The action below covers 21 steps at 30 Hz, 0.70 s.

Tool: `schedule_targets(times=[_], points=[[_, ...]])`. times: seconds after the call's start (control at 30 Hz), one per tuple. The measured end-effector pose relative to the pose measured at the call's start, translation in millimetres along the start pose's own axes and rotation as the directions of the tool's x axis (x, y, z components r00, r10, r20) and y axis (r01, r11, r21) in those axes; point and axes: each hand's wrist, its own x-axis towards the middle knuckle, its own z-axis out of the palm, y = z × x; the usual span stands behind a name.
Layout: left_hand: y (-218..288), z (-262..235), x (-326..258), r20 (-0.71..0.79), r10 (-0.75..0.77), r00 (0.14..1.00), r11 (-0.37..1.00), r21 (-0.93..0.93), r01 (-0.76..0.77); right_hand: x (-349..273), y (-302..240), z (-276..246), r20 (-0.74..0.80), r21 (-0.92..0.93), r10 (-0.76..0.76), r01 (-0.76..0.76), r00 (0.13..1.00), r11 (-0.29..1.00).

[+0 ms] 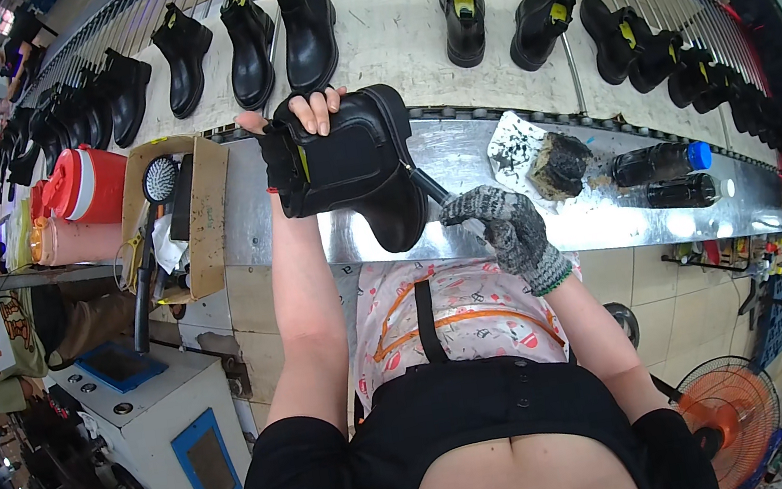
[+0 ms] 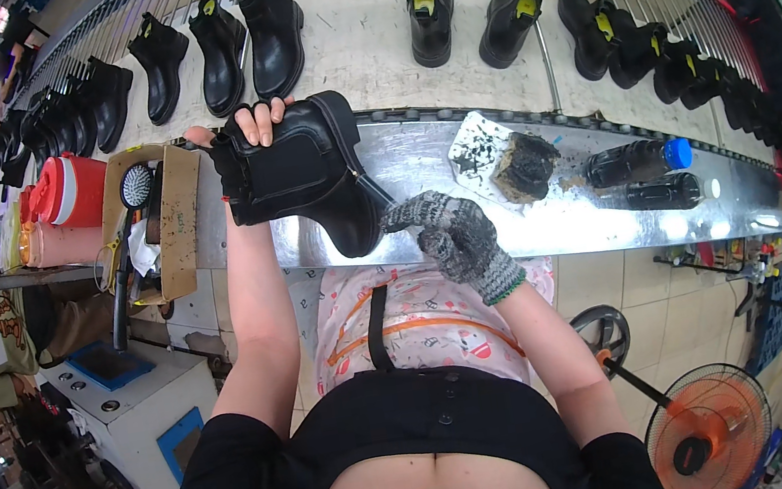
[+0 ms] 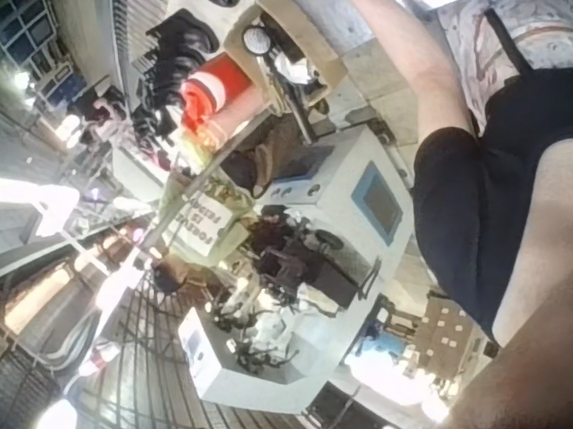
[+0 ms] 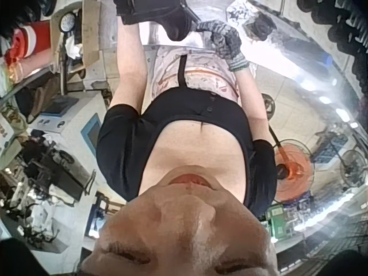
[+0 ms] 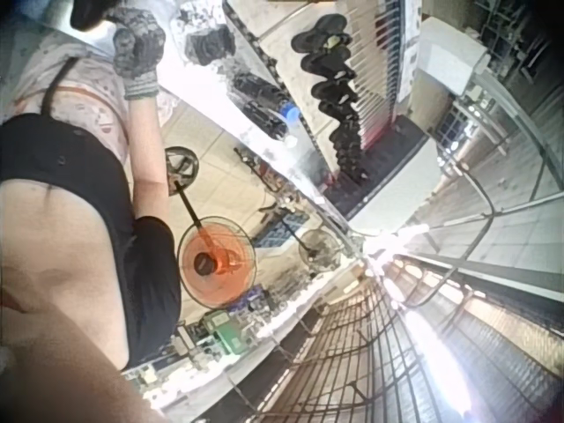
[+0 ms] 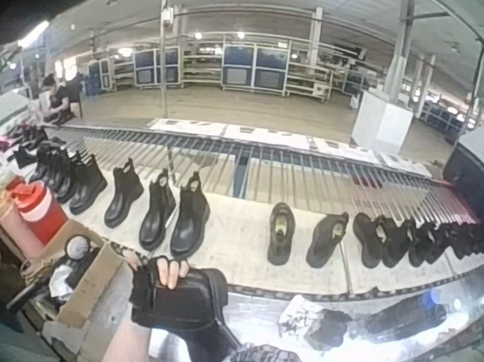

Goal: Use a brush and cleaning agent to clean the seams and soles of black leather boots on an assembly line.

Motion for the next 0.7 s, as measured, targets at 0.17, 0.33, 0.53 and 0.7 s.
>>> schedule_targets(times=[0.17,0.33,0.53,0.7], points=[[3,-19,-5,-0.156,-0.010,0.988,0.999,-0.055,0.002,-4,6,-2,0.061,0.078,0.057,-0.061,0.997,0.995],[8,-44,-10,-0.191,-0.015,0.981,0.997,-0.078,0.000,-15,17,2,0.090,0.046,0.177,-0.182,0.980,0.982],[13,-60,-17,-0.502,-0.046,0.864,0.999,-0.045,0.027,-27,25,8,0.073,0.091,0.309,-0.315,0.948,0.945],[17,-66,-17,-0.609,0.042,0.792,0.976,0.196,0.099,-37,37,10,0.071,0.189,0.353,-0.360,0.933,0.914]])
